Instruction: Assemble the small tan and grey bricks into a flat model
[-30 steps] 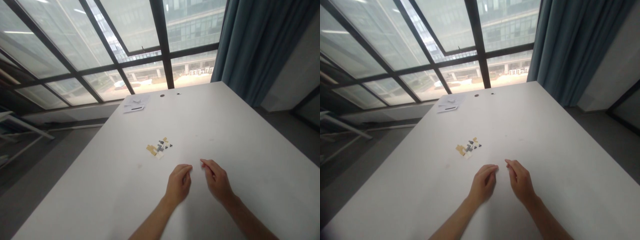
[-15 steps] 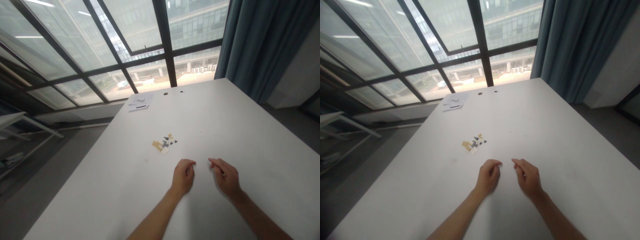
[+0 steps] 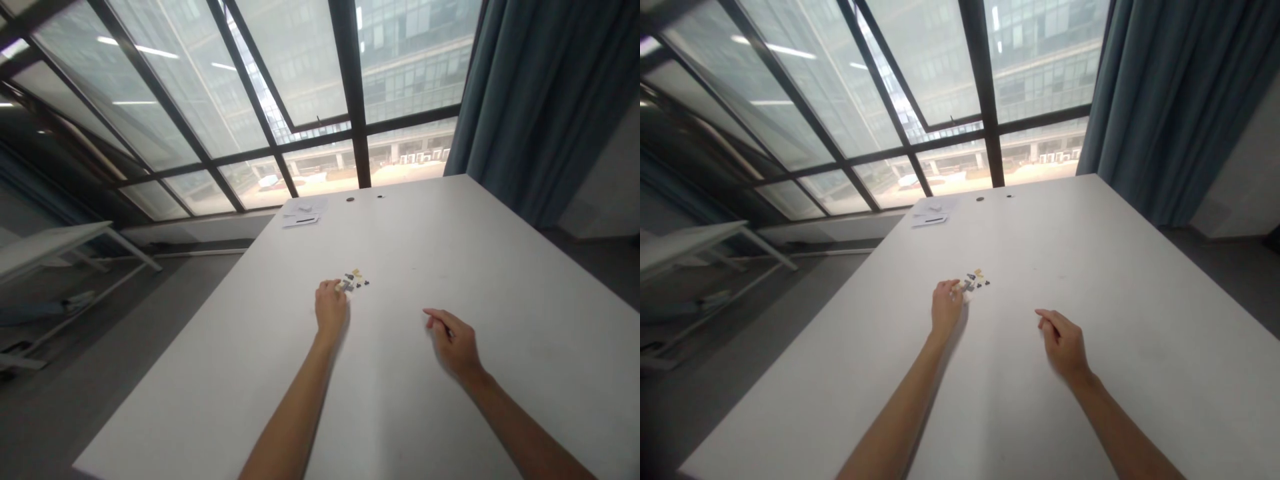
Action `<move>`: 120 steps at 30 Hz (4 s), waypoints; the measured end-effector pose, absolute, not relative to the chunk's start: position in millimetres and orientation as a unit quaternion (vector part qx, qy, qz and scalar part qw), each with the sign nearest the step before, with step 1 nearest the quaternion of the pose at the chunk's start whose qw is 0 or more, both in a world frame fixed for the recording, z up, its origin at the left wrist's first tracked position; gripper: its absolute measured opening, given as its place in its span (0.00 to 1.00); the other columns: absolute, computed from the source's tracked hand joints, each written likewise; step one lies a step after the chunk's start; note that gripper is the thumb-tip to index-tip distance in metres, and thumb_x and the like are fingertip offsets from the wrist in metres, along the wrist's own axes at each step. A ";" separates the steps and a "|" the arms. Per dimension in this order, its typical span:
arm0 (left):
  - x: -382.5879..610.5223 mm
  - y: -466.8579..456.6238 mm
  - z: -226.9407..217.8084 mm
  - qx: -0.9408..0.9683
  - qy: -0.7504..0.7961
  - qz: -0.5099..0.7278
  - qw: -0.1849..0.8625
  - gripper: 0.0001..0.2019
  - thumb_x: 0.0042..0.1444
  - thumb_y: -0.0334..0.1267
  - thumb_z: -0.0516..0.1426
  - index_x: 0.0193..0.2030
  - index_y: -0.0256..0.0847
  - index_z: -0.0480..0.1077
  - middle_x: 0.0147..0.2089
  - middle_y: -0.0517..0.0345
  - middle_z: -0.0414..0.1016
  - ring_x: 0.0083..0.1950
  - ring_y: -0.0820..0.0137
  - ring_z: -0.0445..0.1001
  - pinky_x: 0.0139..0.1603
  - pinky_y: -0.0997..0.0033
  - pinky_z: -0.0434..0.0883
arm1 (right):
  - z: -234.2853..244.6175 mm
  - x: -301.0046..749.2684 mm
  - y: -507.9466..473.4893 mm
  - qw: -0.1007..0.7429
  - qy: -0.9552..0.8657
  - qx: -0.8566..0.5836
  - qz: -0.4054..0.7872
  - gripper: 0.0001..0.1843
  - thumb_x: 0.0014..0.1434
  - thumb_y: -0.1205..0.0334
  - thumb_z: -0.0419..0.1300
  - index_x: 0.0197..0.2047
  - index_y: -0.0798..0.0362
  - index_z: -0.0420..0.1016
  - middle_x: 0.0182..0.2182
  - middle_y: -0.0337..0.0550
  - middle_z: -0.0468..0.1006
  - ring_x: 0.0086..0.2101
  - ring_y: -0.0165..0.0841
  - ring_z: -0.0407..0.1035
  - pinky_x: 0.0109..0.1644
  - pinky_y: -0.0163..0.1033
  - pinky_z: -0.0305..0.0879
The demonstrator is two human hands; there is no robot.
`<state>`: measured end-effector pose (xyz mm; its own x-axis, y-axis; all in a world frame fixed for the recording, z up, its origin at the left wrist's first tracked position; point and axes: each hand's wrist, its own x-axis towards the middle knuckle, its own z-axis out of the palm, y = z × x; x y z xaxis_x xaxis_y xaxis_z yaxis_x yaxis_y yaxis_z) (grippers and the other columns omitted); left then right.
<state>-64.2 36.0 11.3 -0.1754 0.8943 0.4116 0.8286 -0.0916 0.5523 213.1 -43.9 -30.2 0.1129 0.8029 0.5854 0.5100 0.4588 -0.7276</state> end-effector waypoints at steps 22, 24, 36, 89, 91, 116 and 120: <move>-183.3 97.1 -5.1 0.723 0.648 0.224 0.083 0.18 0.53 0.46 0.60 0.45 0.35 0.76 0.41 0.52 0.72 0.38 0.68 0.70 0.47 0.67 0.69 | -36.3 214.6 -40.1 0.539 -0.620 -0.538 0.191 0.15 0.62 0.64 0.51 0.42 0.56 0.79 0.26 0.40 0.76 0.25 0.31 0.68 0.30 0.35 0.67; -186.1 100.2 -2.0 0.725 0.648 0.218 0.089 0.18 0.51 0.46 0.60 0.43 0.35 0.77 0.38 0.54 0.72 0.36 0.69 0.69 0.44 0.69 0.69 | -36.1 214.0 -39.7 0.545 -0.610 -0.541 0.194 0.16 0.62 0.64 0.50 0.42 0.56 0.79 0.26 0.40 0.76 0.25 0.31 0.69 0.29 0.34 0.67; -114.2 110.6 31.7 0.783 0.538 0.289 0.118 0.16 0.48 0.44 0.62 0.42 0.38 0.73 0.41 0.54 0.75 0.38 0.68 0.70 0.43 0.68 0.69 | -17.7 198.1 -23.0 0.514 -0.594 -0.559 0.264 0.16 0.60 0.64 0.51 0.40 0.56 0.80 0.25 0.40 0.78 0.21 0.30 0.66 0.24 0.34 0.61; 31.8 132.6 -18.2 0.762 0.335 0.436 0.342 0.28 0.50 0.29 0.62 0.59 0.43 0.67 0.42 0.56 0.76 0.37 0.73 0.71 0.37 0.73 0.69 | -11.5 237.1 120.2 0.440 -0.816 -0.372 0.043 0.26 0.55 0.63 0.65 0.58 0.47 0.70 0.47 0.49 0.74 0.47 0.43 0.69 0.52 0.52 0.68; 31.9 132.4 -18.2 0.761 0.337 0.436 0.343 0.28 0.50 0.28 0.62 0.59 0.42 0.67 0.42 0.56 0.76 0.37 0.73 0.71 0.37 0.74 0.69 | -11.4 237.4 120.2 0.437 -0.818 -0.370 0.046 0.26 0.55 0.63 0.65 0.58 0.48 0.70 0.47 0.49 0.74 0.48 0.43 0.69 0.52 0.52 0.68; 27.7 133.4 -10.8 0.763 0.355 0.423 0.335 0.13 0.62 0.42 0.58 0.50 0.41 0.78 0.37 0.55 0.78 0.35 0.71 0.70 0.37 0.72 0.66 | -20.2 243.0 128.8 0.482 -0.776 -0.405 -0.047 0.09 0.62 0.55 0.64 0.43 0.50 0.76 0.38 0.46 0.78 0.39 0.39 0.71 0.45 0.47 0.68; 28.4 133.0 -10.8 0.745 0.390 0.421 0.341 0.12 0.61 0.42 0.58 0.47 0.42 0.79 0.40 0.55 0.81 0.36 0.71 0.72 0.38 0.72 0.67 | -19.3 242.8 127.9 0.490 -0.767 -0.411 -0.049 0.08 0.61 0.56 0.65 0.40 0.50 0.77 0.35 0.45 0.78 0.37 0.39 0.71 0.43 0.46 0.68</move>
